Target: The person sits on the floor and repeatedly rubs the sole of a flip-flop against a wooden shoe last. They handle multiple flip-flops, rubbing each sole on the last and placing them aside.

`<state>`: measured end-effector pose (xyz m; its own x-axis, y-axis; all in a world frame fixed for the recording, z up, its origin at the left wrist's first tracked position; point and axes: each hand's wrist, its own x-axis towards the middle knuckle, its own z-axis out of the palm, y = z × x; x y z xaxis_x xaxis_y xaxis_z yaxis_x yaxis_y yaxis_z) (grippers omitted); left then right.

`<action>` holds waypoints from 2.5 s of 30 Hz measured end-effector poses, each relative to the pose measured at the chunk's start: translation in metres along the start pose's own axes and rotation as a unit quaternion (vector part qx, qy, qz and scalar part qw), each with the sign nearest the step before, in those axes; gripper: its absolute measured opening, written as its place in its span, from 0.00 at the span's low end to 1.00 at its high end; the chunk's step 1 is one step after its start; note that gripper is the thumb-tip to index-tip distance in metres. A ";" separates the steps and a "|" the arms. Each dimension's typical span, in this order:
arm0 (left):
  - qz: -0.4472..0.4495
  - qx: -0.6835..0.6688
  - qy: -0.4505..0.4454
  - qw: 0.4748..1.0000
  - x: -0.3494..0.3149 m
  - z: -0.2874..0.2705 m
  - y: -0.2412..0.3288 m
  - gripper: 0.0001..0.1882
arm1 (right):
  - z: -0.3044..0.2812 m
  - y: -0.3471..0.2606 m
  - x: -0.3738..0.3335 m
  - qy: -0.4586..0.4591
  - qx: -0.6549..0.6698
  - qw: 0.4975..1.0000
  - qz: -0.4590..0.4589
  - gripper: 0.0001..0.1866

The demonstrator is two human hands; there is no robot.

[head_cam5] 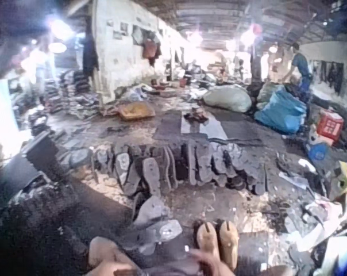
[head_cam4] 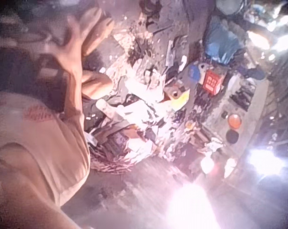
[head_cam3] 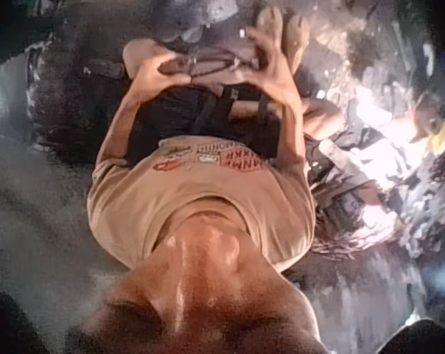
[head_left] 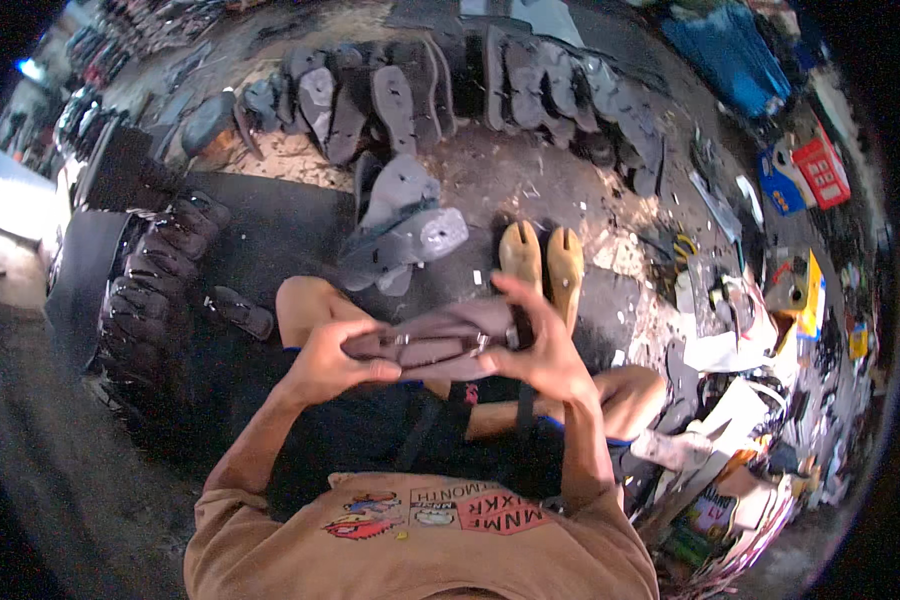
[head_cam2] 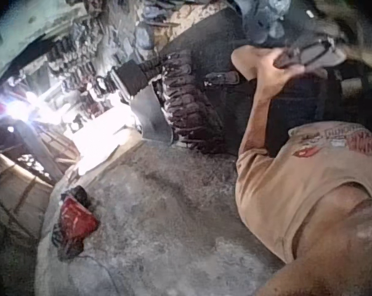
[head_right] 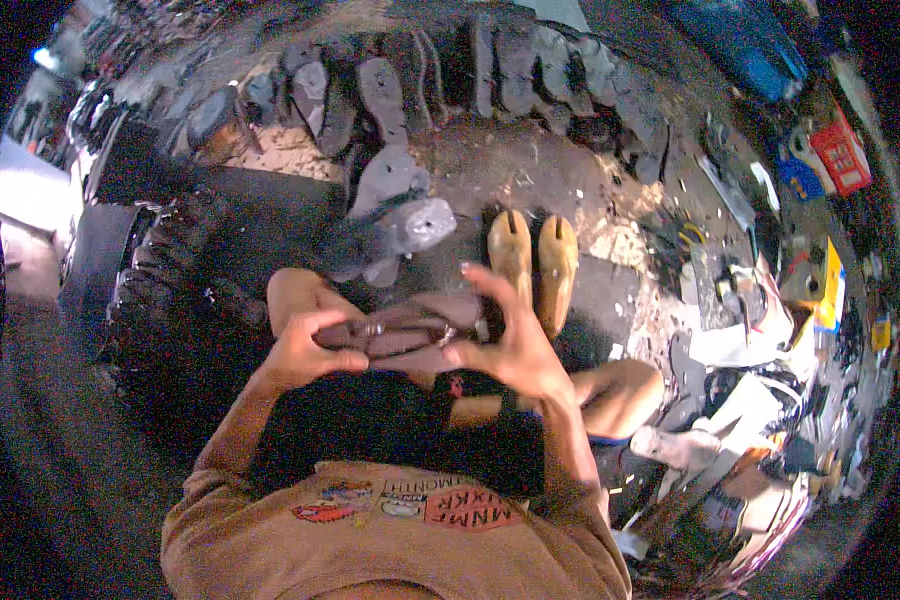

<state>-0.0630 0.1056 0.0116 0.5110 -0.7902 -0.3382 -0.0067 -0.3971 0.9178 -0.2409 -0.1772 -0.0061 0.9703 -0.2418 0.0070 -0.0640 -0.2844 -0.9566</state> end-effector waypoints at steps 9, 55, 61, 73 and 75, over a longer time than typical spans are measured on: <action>0.004 -0.053 0.026 0.998 -0.039 -0.001 -0.060 0.30 | 0.047 0.047 0.052 -0.002 0.183 0.971 0.155 0.24; 0.092 -0.339 0.015 0.936 0.127 0.018 0.038 0.27 | -0.019 0.002 0.032 0.061 -0.218 0.929 -0.293 0.27; 0.233 -0.148 0.103 0.956 0.082 0.049 0.060 0.17 | 0.008 -0.015 0.016 0.308 0.125 0.939 -0.094 0.23; 0.521 0.067 0.140 0.840 0.038 0.073 0.093 0.19 | -0.002 -0.076 -0.013 0.216 -0.066 0.934 -0.277 0.20; 0.528 0.070 0.156 0.832 0.039 0.075 0.088 0.22 | 0.001 -0.078 -0.011 0.228 -0.066 0.930 -0.280 0.17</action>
<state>-0.1079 0.0052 0.0636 0.3541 -0.5827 0.7315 -0.6822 0.3741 0.6282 -0.2467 -0.1511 0.0676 0.6624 -0.3806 0.6453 0.3649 -0.5884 -0.7216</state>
